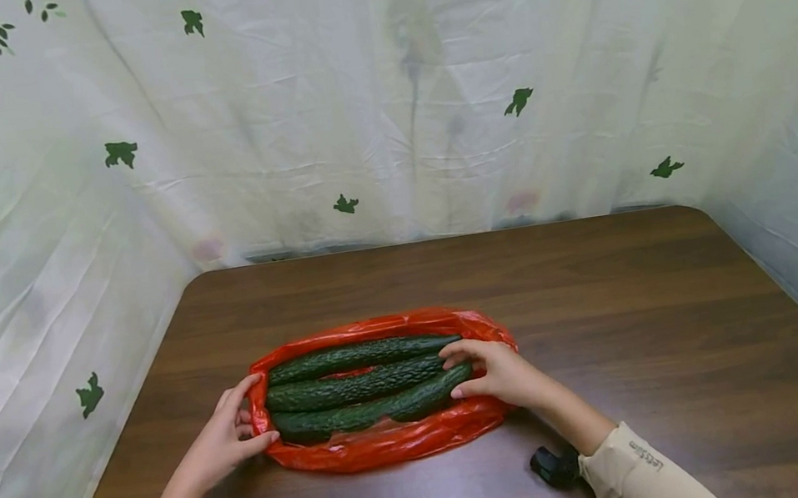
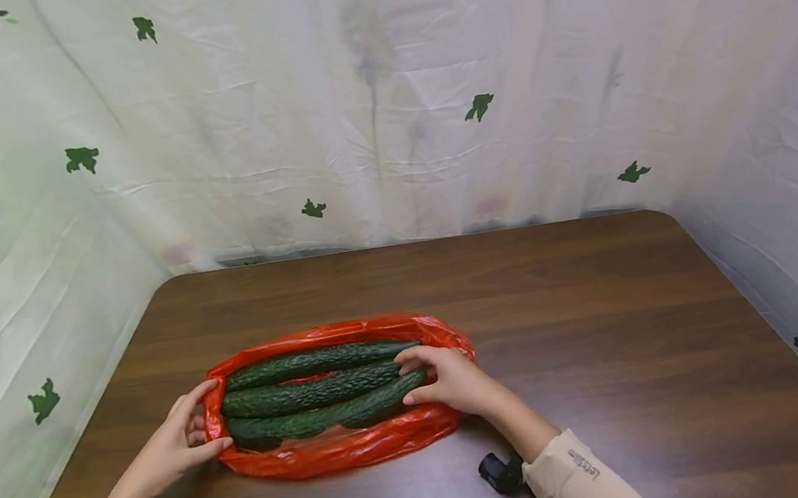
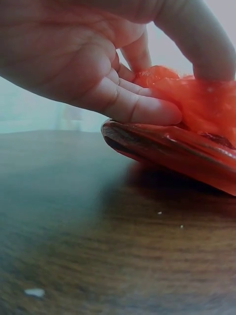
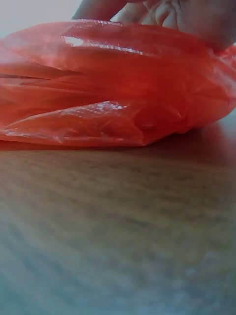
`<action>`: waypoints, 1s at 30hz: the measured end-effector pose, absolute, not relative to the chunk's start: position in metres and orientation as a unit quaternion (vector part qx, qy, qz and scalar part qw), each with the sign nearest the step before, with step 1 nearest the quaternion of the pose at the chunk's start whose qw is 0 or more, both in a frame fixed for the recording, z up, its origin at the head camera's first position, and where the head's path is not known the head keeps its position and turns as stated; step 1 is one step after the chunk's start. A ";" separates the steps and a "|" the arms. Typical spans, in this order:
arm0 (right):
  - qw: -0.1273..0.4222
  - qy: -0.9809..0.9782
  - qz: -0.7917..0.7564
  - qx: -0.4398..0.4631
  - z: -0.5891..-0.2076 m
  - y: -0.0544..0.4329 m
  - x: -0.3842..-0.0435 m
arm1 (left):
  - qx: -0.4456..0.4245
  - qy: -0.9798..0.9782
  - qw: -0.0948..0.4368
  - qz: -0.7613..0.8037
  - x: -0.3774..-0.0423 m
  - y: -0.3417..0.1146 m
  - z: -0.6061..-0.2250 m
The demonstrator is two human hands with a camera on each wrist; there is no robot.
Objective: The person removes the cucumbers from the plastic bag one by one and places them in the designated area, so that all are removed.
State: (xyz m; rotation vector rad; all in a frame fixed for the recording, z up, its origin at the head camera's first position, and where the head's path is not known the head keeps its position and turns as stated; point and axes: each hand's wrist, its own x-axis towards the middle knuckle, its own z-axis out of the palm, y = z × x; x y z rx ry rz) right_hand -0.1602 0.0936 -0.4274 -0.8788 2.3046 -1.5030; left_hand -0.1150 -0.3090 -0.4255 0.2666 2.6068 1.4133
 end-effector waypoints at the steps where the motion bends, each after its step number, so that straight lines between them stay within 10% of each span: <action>1: 0.127 0.791 -0.517 -0.302 -0.422 0.092 -0.158 | 0.088 0.873 0.081 0.472 -0.115 -0.309 -0.427; 30: 0.146 0.681 -0.641 -0.322 -0.426 0.091 -0.165 | 0.088 0.865 0.075 0.488 -0.113 -0.314 -0.433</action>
